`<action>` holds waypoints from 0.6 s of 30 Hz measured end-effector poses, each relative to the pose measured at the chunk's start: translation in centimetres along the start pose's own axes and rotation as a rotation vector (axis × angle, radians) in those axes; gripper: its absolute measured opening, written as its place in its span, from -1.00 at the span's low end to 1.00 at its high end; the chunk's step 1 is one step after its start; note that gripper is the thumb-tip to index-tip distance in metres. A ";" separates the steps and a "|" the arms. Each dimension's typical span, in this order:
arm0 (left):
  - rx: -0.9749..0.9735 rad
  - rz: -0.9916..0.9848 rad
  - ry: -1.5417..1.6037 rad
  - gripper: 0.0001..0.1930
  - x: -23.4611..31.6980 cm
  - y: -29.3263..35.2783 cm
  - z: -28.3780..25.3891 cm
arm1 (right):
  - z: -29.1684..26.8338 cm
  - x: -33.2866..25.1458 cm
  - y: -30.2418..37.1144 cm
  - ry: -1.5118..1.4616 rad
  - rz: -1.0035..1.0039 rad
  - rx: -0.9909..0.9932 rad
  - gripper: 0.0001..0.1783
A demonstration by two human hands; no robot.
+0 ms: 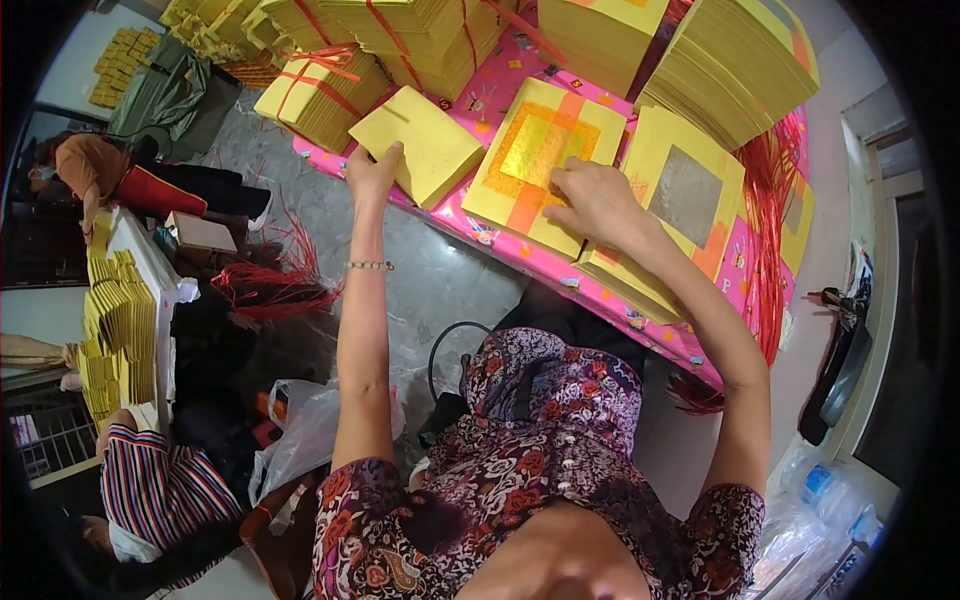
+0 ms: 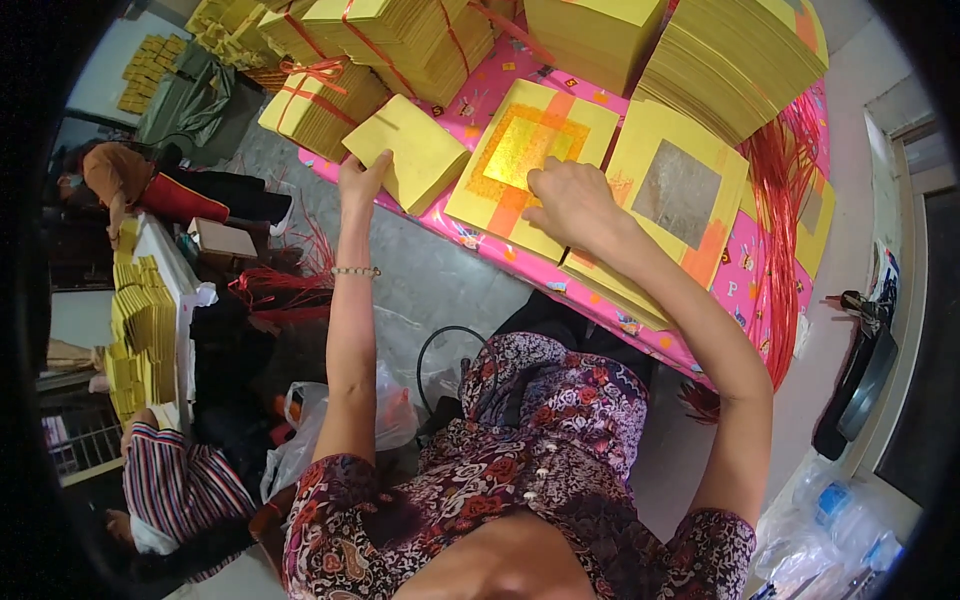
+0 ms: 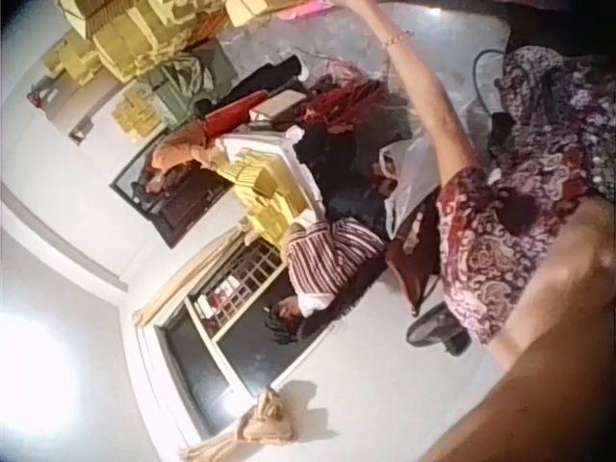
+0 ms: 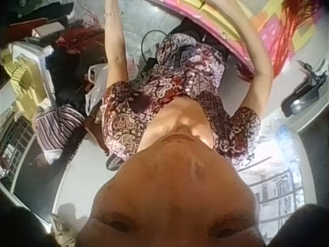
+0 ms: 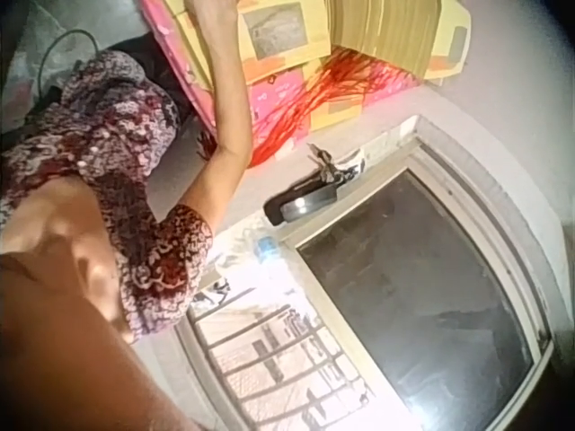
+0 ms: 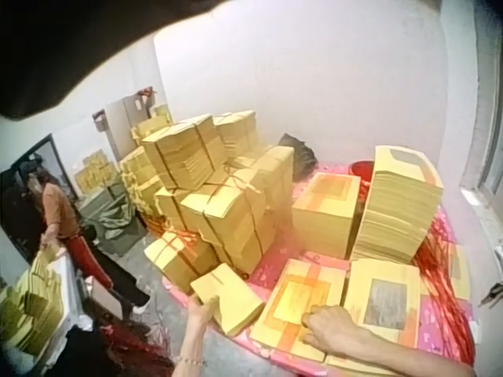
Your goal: Counting and stacking bundles of yellow joss paper in a workshop environment.
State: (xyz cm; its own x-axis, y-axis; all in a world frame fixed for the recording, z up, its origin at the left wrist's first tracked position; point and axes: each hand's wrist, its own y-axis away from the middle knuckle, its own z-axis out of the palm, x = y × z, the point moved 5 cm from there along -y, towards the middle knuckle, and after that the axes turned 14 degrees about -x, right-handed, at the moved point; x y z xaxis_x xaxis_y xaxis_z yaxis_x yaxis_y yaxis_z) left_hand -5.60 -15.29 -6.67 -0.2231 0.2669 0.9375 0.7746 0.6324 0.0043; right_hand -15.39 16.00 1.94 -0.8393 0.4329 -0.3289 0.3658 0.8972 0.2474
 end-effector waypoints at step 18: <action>0.407 0.393 -0.798 -0.37 6.7 5.0 0.1 | 1.1 -3.1 0.1 0.227 0.004 -0.116 -0.44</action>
State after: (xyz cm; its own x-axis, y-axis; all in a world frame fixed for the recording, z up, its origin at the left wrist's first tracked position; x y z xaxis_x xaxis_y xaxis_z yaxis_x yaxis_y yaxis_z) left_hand -3.29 -10.29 -0.40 -0.4436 0.8312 0.3351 0.6492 0.5558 -0.5193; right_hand -12.37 14.86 2.01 -0.9113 0.3944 -0.1181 0.3320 0.8737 0.3556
